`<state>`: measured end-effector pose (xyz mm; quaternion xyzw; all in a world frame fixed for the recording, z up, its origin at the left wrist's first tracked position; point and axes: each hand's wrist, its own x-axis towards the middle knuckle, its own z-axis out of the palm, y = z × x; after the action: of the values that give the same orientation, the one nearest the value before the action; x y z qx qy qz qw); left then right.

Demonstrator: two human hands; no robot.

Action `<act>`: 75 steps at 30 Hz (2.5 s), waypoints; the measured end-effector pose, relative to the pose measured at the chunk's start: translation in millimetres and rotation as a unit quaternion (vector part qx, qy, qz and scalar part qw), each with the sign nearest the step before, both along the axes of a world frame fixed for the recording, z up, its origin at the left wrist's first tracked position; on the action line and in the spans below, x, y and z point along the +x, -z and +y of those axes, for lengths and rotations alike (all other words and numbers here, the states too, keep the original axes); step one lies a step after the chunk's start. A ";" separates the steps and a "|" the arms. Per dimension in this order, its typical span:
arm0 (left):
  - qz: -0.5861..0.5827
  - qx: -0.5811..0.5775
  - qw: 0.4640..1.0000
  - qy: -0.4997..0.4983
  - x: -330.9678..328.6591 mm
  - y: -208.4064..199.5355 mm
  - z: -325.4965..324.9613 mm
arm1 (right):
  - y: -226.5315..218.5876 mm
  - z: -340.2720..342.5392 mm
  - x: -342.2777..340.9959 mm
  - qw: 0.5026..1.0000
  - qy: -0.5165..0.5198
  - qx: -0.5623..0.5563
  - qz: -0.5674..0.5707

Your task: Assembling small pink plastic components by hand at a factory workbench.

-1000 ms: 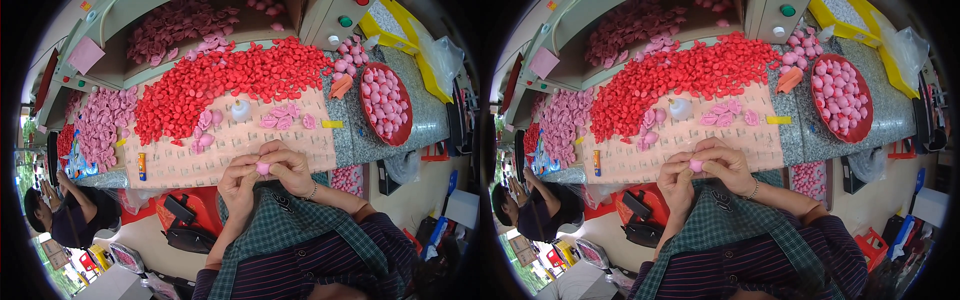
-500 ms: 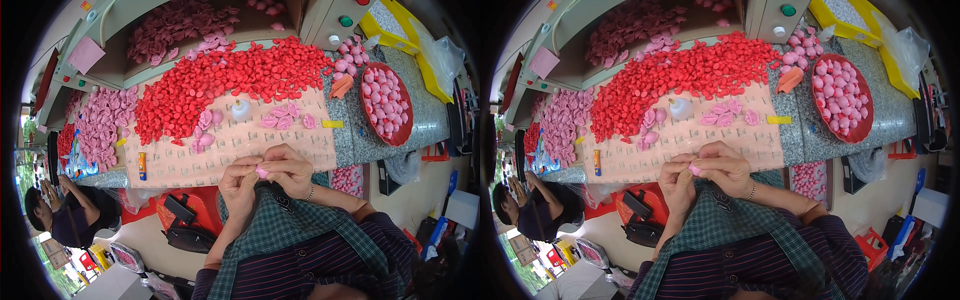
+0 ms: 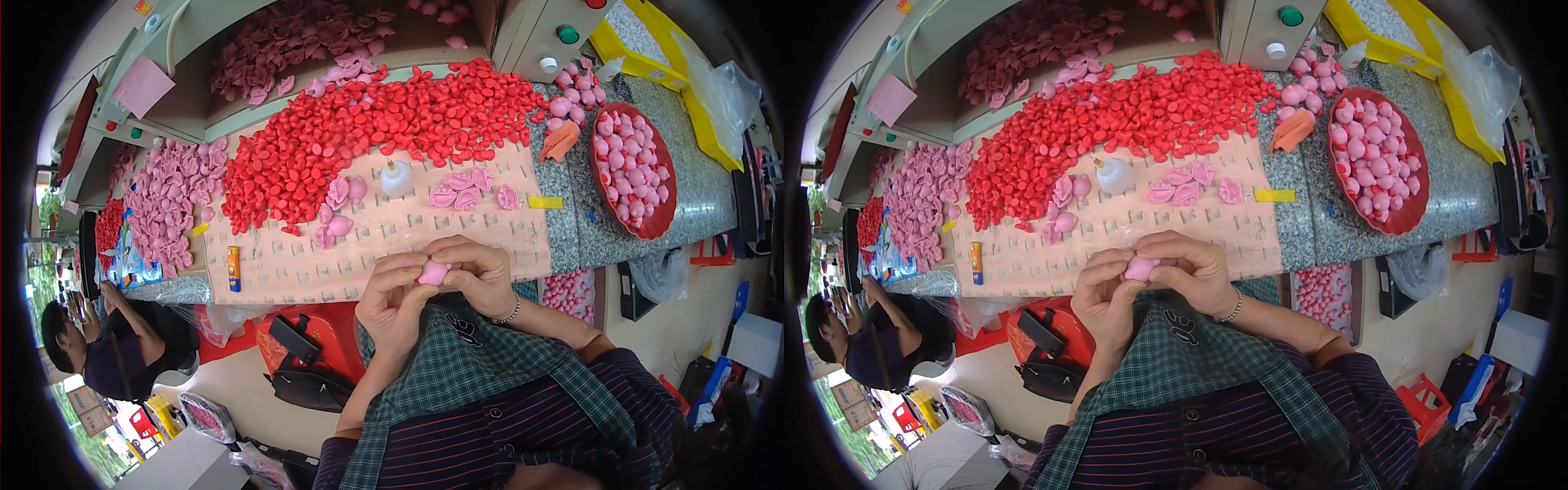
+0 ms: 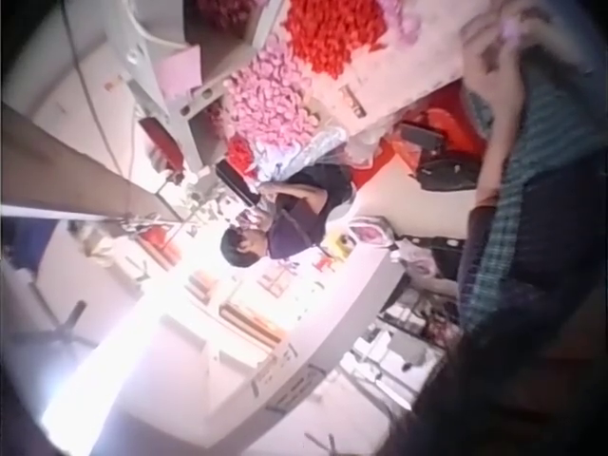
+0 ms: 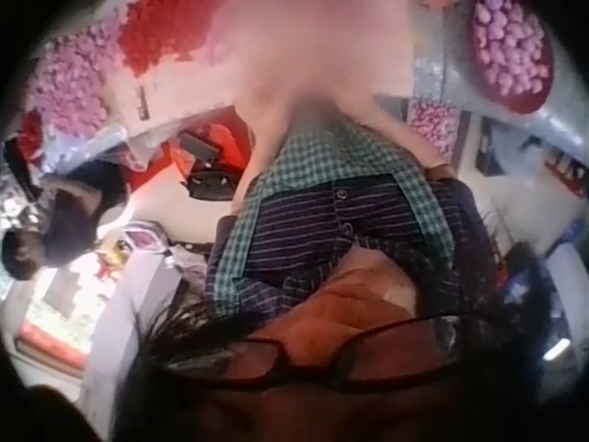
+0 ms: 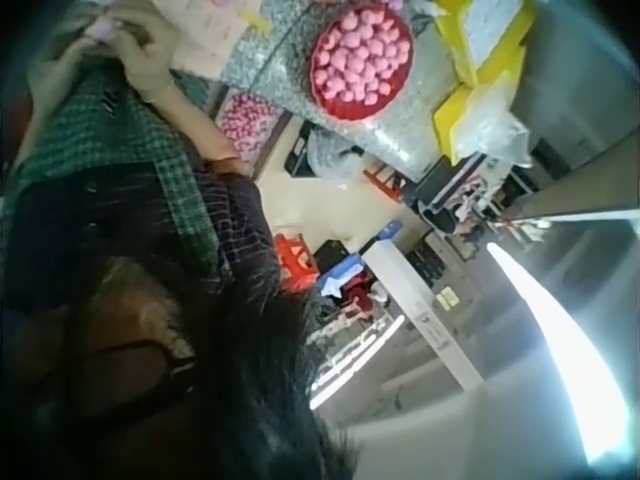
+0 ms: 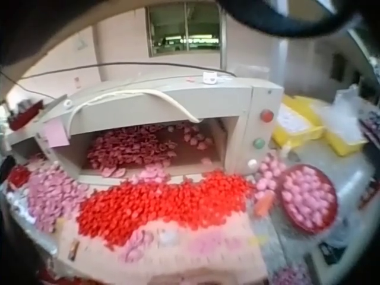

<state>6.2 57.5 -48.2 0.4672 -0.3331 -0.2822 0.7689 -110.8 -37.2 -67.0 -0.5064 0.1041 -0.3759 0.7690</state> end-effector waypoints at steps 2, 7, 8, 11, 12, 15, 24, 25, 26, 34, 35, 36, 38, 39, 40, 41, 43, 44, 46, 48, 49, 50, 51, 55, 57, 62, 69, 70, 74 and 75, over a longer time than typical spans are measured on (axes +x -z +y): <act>-0.022 0.013 1.000 -0.007 2.5 1.4 0.2 | -1.3 -1.8 -0.2 0.999 -0.028 0.040 0.010; -0.026 0.024 0.999 -0.025 1.4 -0.7 -0.3 | -2.3 -4.4 0.0 0.997 -0.055 0.061 -0.003; -0.025 0.025 0.999 -0.024 2.0 -0.3 -0.5 | -2.6 -3.9 0.3 0.996 -0.058 0.068 -0.014; -0.111 0.025 0.993 -0.036 5.2 0.7 -0.9 | -3.2 -5.1 3.1 0.992 -0.069 0.084 -0.059; -0.121 0.029 0.992 -0.033 5.6 0.7 -0.7 | -2.1 -5.8 3.3 0.992 -0.069 0.085 -0.059; -0.111 0.035 0.993 -0.016 4.5 -1.3 -0.9 | 3.5 -8.7 1.5 0.993 -0.068 0.082 -0.055; -0.018 0.029 0.999 -0.003 -0.6 2.9 -1.3 | -5.2 -6.4 3.7 0.991 -0.057 0.104 -0.057; 0.003 0.024 1.000 -0.001 -1.5 3.0 -1.2 | -4.9 -6.2 3.6 0.994 -0.049 0.083 -0.048; 0.002 0.025 1.000 0.000 -2.4 3.0 -1.0 | -4.4 -5.8 3.6 0.997 -0.041 0.061 -0.039; 0.062 0.020 0.998 0.007 -3.2 13.6 -6.1 | 0.0 -5.3 6.7 1.000 0.007 0.009 -0.016; 0.062 0.020 0.998 0.007 -2.9 13.8 -7.0 | -0.9 -5.9 7.1 1.000 0.009 0.009 -0.014; 0.062 0.017 0.998 0.008 -2.8 13.8 -7.7 | -1.8 -6.5 6.8 1.000 0.009 0.009 -0.013; 0.062 0.013 0.998 0.008 -2.0 16.4 -8.6 | -3.5 -8.0 5.5 0.998 -0.003 0.066 0.004; 0.049 0.013 0.999 0.005 -0.8 21.0 -8.5 | -3.7 -8.5 5.9 0.998 -0.004 0.066 0.005; 0.037 0.013 0.999 0.002 0.0 23.5 -8.6 | -3.7 -9.0 6.7 0.996 -0.005 0.094 -0.008; 0.038 0.013 0.999 0.001 -0.1 22.0 -8.7 | -3.3 -9.2 7.0 0.992 -0.006 0.122 -0.021; 0.025 0.027 0.999 0.009 -0.8 16.3 -9.0 | -1.4 -9.6 7.2 0.990 -0.010 0.136 -0.026; 0.026 0.026 0.999 0.007 -1.4 15.5 -9.3 | -0.2 -9.5 7.6 0.988 -0.013 0.150 -0.032; 0.059 0.009 0.998 0.019 -3.2 14.9 -10.6 | 3.9 -8.5 7.9 0.988 -0.009 0.153 -0.029; 0.047 0.012 0.999 0.012 -3.2 15.1 -11.9 | 5.6 -9.5 7.6 0.987 -0.005 0.156 -0.025; 0.034 0.016 0.999 0.006 -3.3 15.2 -12.5 | 5.9 -10.5 6.4 0.986 -0.012 0.163 -0.022; 0.035 0.016 0.999 0.005 -3.5 14.5 -12.6 | 5.8 -10.8 5.6 0.985 -0.019 0.171 -0.020; 0.053 0.009 0.998 0.012 -3.7 13.6 -12.6 | 5.4 -11.0 5.6 0.985 -0.020 0.170 -0.018; 0.052 0.002 0.999 0.016 -3.4 15.0 -11.7 | 2.9 -10.5 5.7 0.983 -0.030 0.178 -0.021; 0.059 -0.005 0.998 0.023 -2.2 16.4 -11.7 | 2.5 -10.1 6.8 0.983 -0.030 0.180 -0.020; 0.065 -0.017 0.997 0.034 -0.6 15.4 -12.3 | 0.8 -9.7 8.8 0.987 -0.019 0.152 -0.037; 0.060 -0.021 0.997 0.035 0.4 17.4 -12.5 | 2.8 -6.2 11.1 0.993 0.003 0.113 -0.021; 0.058 -0.018 0.998 0.035 0.6 18.1 -12.3 | 3.6 -6.2 11.1 0.994 0.007 0.104 -0.020; 0.057 -0.014 0.998 0.036 0.7 16.7 -11.8 | 2.9 -5.2 12.2 0.995 0.011 0.094 -0.023; 0.060 -0.015 0.997 0.036 0.5 16.6 -11.6 | 1.6 -4.9 12.4 0.995 0.011 0.094 -0.023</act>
<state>6.7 45.9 -64.8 0.4252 -0.3069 -0.3319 0.7841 -98.4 -42.1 -68.6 -0.4223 0.1269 -0.3847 0.8109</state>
